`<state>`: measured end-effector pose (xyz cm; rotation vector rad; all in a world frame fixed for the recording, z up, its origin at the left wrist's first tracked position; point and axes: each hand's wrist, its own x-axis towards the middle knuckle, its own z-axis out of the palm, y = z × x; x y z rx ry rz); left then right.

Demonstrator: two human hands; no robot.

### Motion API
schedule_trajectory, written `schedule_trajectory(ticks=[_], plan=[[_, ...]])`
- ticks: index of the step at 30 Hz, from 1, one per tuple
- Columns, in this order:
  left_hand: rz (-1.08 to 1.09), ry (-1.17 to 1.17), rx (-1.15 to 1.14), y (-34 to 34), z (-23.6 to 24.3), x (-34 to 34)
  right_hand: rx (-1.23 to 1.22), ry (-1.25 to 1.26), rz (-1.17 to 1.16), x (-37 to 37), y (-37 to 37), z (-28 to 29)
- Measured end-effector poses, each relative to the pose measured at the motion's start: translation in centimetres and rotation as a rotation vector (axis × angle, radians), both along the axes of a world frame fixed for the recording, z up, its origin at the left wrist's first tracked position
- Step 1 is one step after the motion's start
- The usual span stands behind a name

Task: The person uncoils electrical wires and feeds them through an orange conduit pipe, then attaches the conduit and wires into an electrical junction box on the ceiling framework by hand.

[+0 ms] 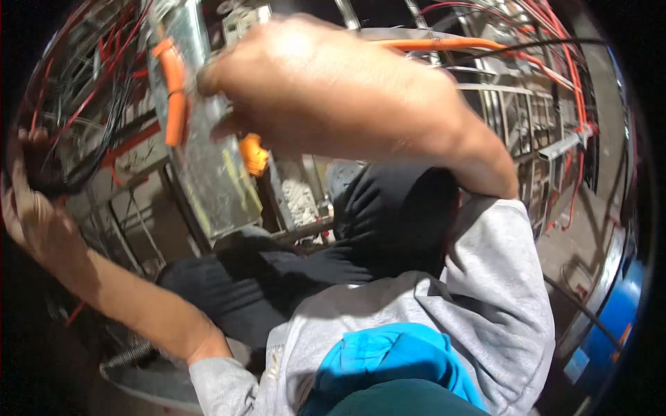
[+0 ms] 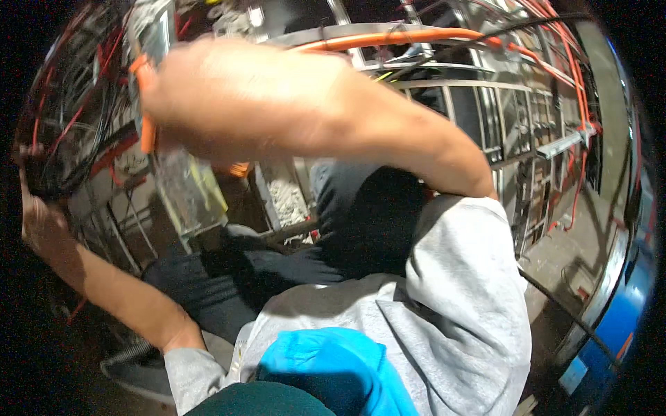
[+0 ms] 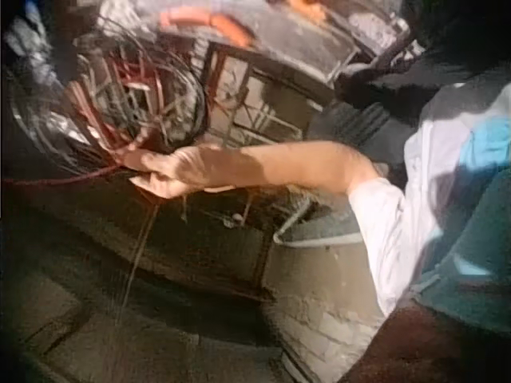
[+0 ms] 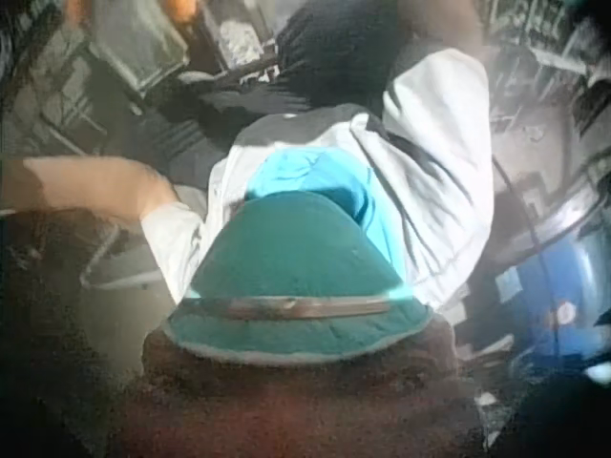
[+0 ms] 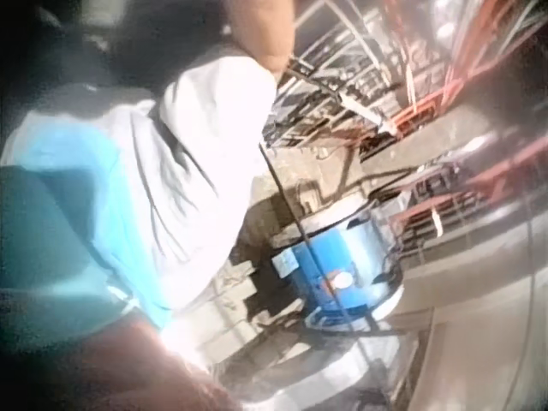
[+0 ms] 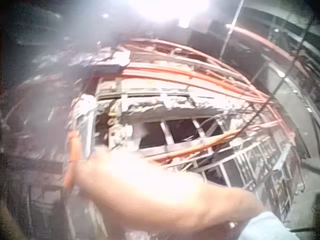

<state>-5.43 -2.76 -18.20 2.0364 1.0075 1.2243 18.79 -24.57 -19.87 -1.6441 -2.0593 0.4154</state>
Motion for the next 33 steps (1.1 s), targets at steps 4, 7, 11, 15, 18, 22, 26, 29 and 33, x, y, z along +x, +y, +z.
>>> schedule_trajectory(ticks=[4,7,11,15,18,22,26,29,33], plan=[[-0.203,0.384,0.325,3.8,-1.8,-4.6,-0.033,0.055,0.203,-1.5,-1.6,0.1],[-0.489,0.387,0.410,5.2,-0.9,-3.4,-0.121,-0.012,0.235,-2.6,-1.1,-0.9],[-0.391,0.358,0.257,4.0,-0.5,-1.1,-0.126,-0.096,0.288,-4.0,0.3,-2.1],[-0.394,0.359,0.195,4.7,0.2,-0.5,-0.091,-0.054,0.307,-6.2,1.9,-3.1],[-0.418,0.365,0.169,5.2,0.8,0.8,-0.021,-0.057,0.286,-7.6,2.7,-4.0],[-0.429,0.364,0.060,3.6,0.8,3.1,0.022,-0.052,0.313,-8.2,3.3,-4.6],[-0.376,0.361,-0.066,2.4,0.7,3.4,0.068,-0.062,0.324,-8.9,4.3,-5.3],[-0.307,0.370,-0.169,1.5,0.6,4.0,0.088,-0.050,0.339,-8.6,4.2,-5.5],[-0.313,0.423,-0.184,1.1,1.0,3.8,0.140,0.014,0.352,-8.9,4.1,-5.3]])
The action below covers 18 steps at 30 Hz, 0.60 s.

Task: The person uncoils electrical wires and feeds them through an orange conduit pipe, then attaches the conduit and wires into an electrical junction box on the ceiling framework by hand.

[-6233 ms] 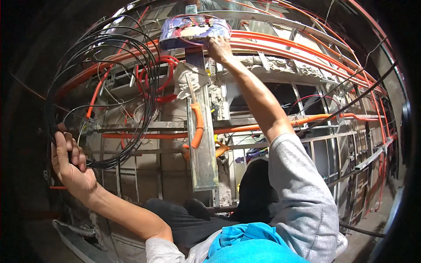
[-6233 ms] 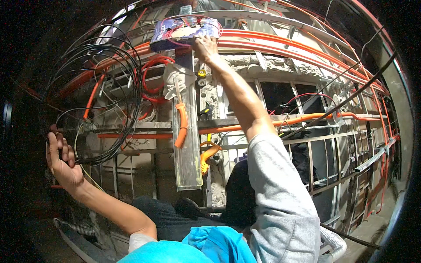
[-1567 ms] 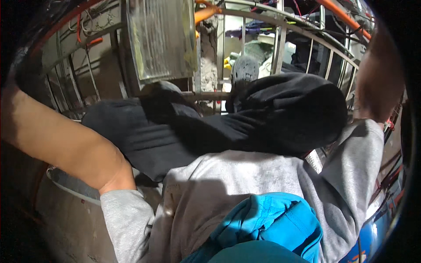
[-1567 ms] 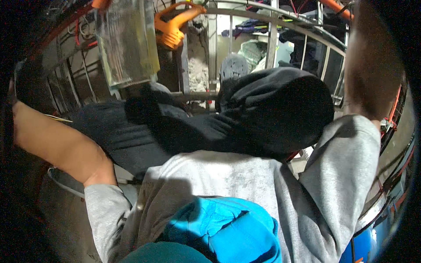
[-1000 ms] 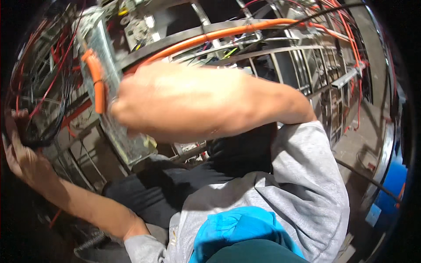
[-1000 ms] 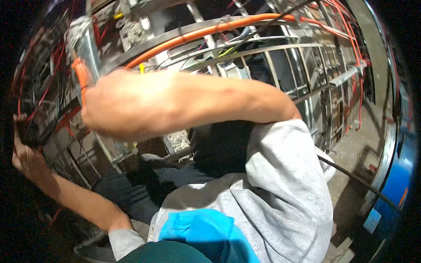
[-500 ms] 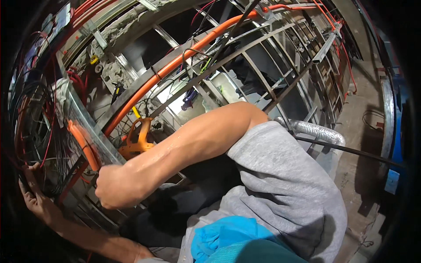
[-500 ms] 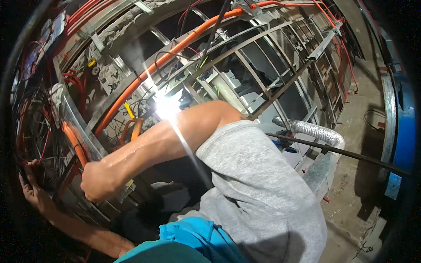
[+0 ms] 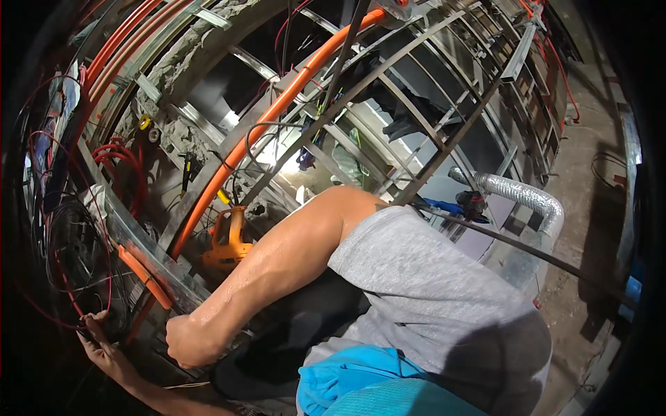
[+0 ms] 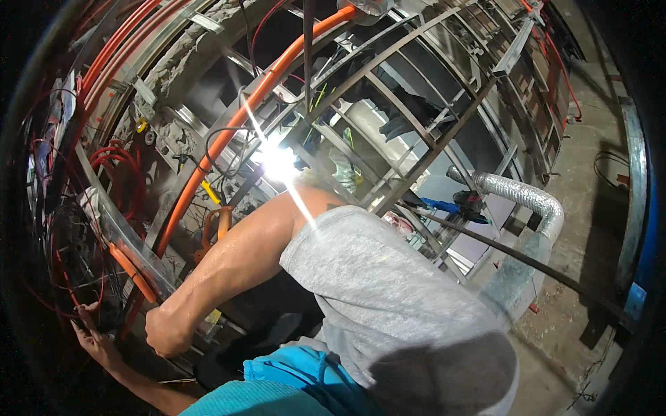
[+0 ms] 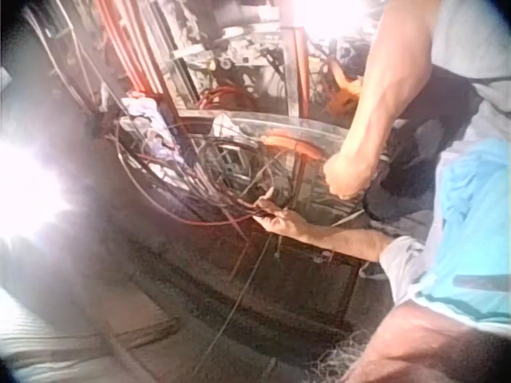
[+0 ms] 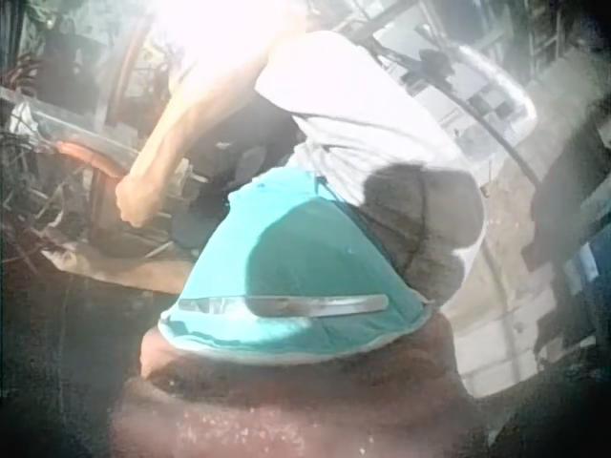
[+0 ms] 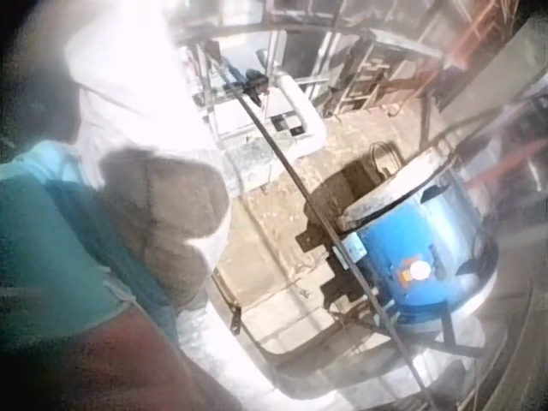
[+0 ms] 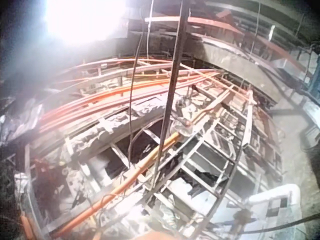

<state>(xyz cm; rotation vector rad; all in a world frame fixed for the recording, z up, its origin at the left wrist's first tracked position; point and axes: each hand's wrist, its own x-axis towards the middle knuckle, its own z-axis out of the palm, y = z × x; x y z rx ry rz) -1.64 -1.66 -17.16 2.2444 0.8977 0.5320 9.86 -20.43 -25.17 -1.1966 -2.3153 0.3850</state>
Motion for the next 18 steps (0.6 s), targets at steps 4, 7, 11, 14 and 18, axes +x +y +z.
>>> schedule_trajectory(ticks=[4,7,11,14,18], plan=[[0.038,0.058,-0.097,-1.3,1.2,-0.2,-0.014,0.006,0.051,-0.2,-0.1,0.1],[-0.020,0.059,-0.133,-1.2,-0.5,-0.2,-0.025,-0.014,0.070,0.6,0.0,-0.7],[-0.154,0.059,-0.001,-1.0,0.2,-1.4,-0.081,0.014,0.045,0.6,1.1,0.3],[-0.110,-0.019,-0.068,0.3,-0.3,-2.9,-0.100,-0.003,0.040,0.6,1.5,0.9],[0.139,-0.191,-0.259,-2.1,-2.0,0.3,-0.047,0.105,0.004,3.4,0.9,-0.9]])
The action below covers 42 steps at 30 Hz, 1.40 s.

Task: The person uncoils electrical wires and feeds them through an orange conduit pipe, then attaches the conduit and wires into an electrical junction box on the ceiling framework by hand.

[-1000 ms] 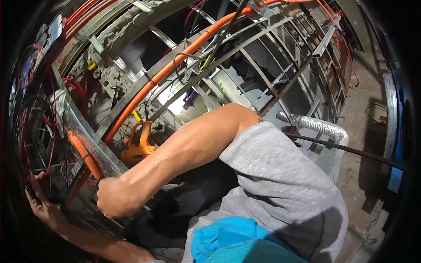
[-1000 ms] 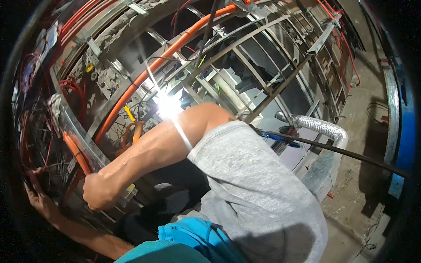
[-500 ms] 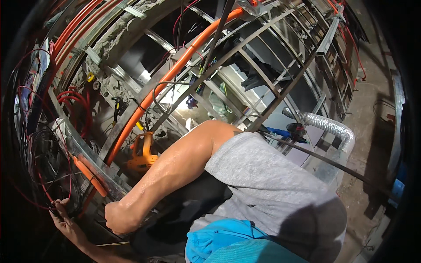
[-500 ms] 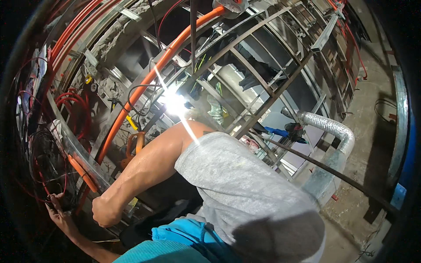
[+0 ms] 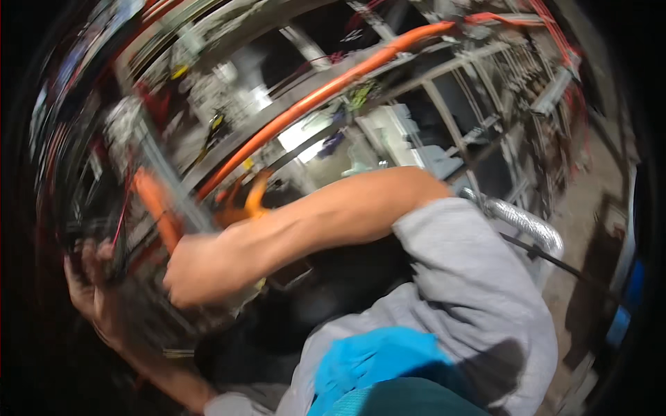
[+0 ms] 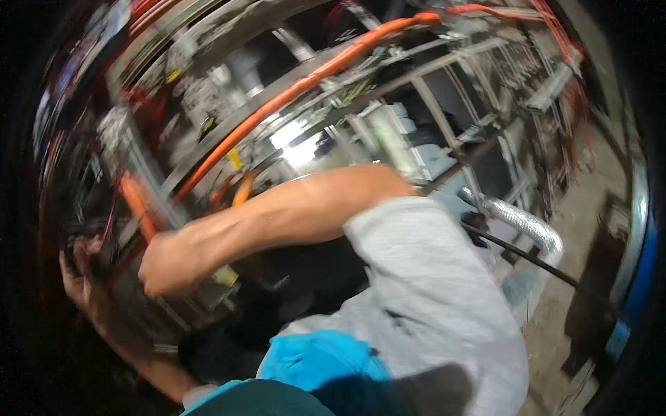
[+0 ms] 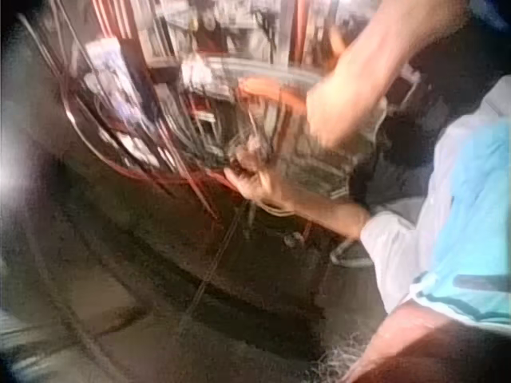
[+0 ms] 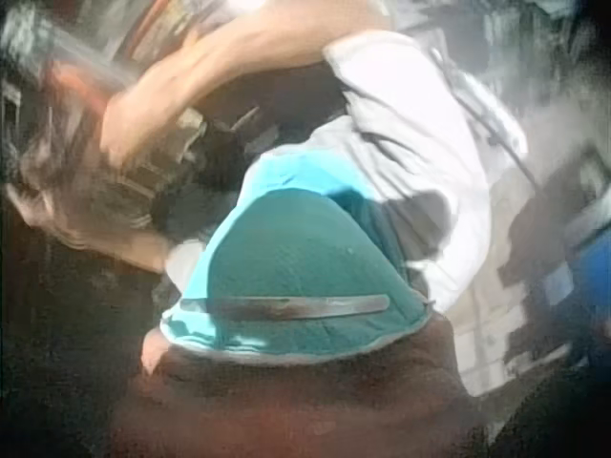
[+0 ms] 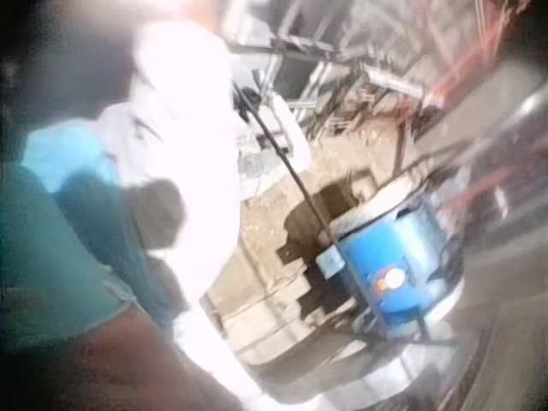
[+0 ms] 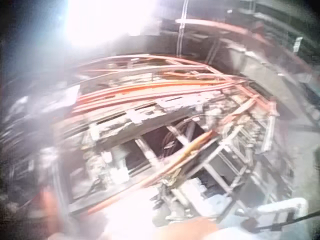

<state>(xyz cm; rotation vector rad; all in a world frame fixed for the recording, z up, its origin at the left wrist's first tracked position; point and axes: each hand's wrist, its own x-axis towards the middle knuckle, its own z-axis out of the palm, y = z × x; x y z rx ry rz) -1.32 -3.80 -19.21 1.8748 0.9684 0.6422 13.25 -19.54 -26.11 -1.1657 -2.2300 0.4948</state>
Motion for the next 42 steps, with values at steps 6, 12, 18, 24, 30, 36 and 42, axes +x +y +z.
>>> schedule_trajectory(ticks=[6,12,18,24,30,36,42], plan=[[-0.302,-0.159,0.212,3.3,-0.3,-1.2,-0.123,-0.050,-0.233,3.9,-2.8,3.3],[-0.288,-0.155,0.486,4.7,-1.0,-2.5,0.077,-0.124,-0.719,5.4,-1.7,1.8],[-0.460,0.007,0.696,6.1,0.0,-2.6,-0.447,-0.438,-0.779,8.6,0.8,-2.3],[-0.629,0.041,0.633,7.8,-1.0,-2.3,-0.640,-0.409,-0.824,8.4,-0.2,-4.0],[-0.665,0.002,0.175,11.8,-4.6,-4.5,-0.449,-0.513,-0.892,8.8,0.4,-8.8],[-0.735,-0.144,0.192,13.4,-7.6,-5.0,-0.420,-0.424,-0.888,8.0,-0.2,-8.9],[-0.763,-0.198,0.024,12.7,-7.7,-5.2,-0.452,-0.425,-0.867,8.0,0.5,-9.0]])
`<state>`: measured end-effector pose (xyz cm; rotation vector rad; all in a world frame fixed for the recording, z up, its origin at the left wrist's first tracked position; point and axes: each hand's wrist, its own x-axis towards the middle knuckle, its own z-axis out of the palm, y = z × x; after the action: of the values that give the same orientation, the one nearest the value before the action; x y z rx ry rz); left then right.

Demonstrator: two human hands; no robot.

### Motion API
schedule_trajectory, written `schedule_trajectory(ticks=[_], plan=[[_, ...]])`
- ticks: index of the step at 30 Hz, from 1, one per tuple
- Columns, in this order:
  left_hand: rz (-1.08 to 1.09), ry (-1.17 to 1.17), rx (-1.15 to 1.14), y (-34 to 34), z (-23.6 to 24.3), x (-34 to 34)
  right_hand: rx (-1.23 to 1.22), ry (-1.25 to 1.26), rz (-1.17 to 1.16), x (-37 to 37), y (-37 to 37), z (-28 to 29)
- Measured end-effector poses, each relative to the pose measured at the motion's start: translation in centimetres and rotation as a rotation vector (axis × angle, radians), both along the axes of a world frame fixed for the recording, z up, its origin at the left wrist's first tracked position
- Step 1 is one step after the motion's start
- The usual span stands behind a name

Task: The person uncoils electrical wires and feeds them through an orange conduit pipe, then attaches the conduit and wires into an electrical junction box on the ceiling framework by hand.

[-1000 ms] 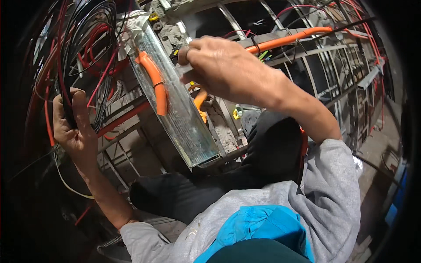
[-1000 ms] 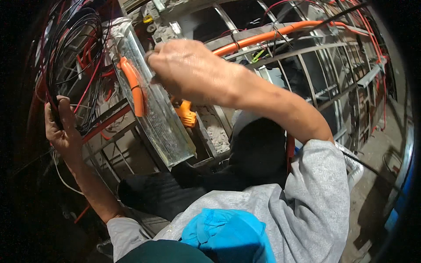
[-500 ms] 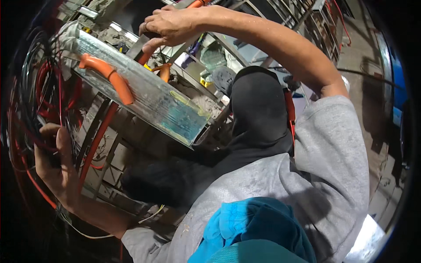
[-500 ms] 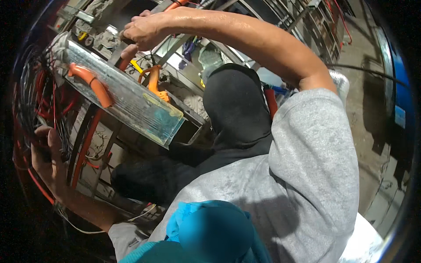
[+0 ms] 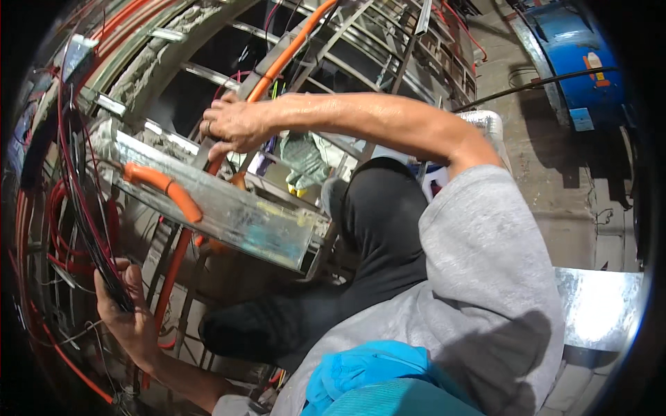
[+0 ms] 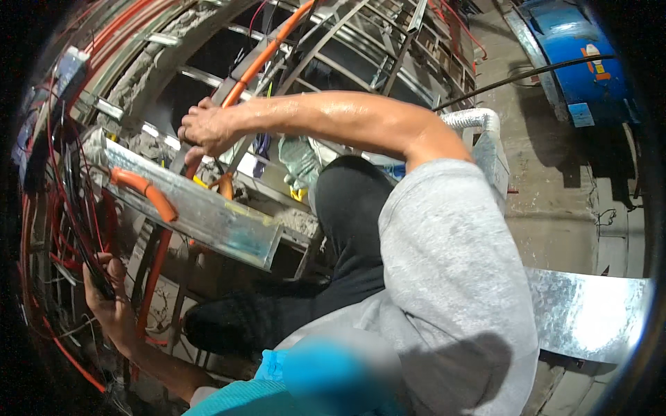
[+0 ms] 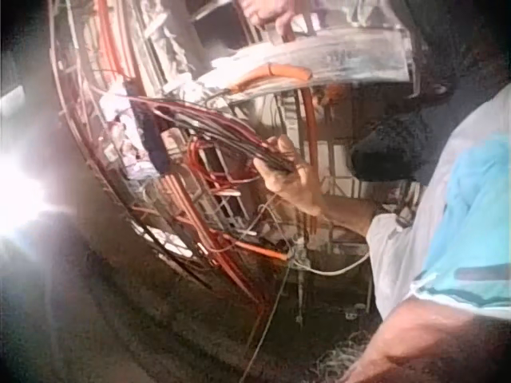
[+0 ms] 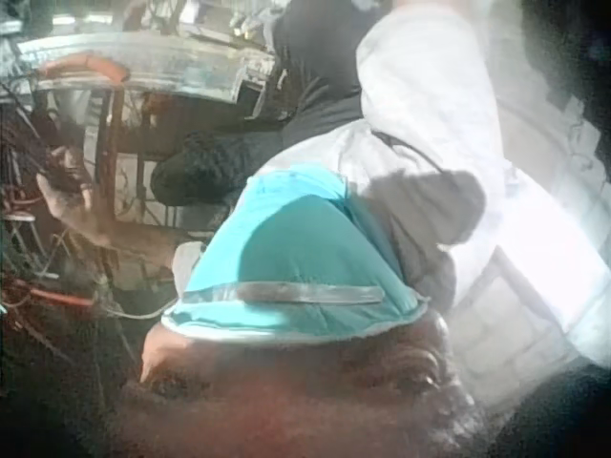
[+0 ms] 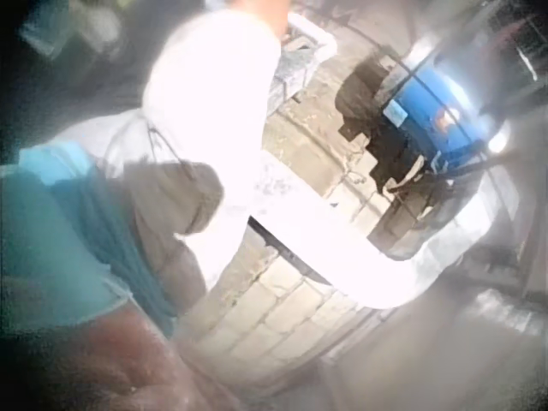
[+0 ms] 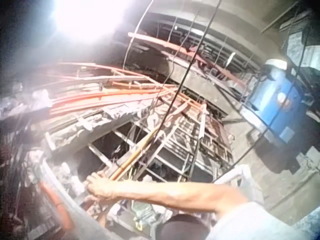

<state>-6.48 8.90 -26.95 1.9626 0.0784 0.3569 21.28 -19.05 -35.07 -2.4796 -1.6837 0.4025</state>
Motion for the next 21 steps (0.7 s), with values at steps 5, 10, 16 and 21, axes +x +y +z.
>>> schedule_trajectory(ticks=[5,10,16,21], plan=[[0.013,0.081,0.131,-1.1,-1.1,1.0,0.053,0.057,-0.010,-0.1,-1.0,0.9],[0.238,0.046,0.138,-3.3,-2.7,1.6,0.081,0.062,0.001,-0.5,-1.2,1.7],[0.054,0.137,0.702,-2.5,-3.2,2.2,0.135,0.047,0.009,-0.8,-1.5,1.4],[0.281,0.264,0.422,-4.5,-3.5,3.1,0.437,0.094,0.080,0.6,-4.2,0.1]])
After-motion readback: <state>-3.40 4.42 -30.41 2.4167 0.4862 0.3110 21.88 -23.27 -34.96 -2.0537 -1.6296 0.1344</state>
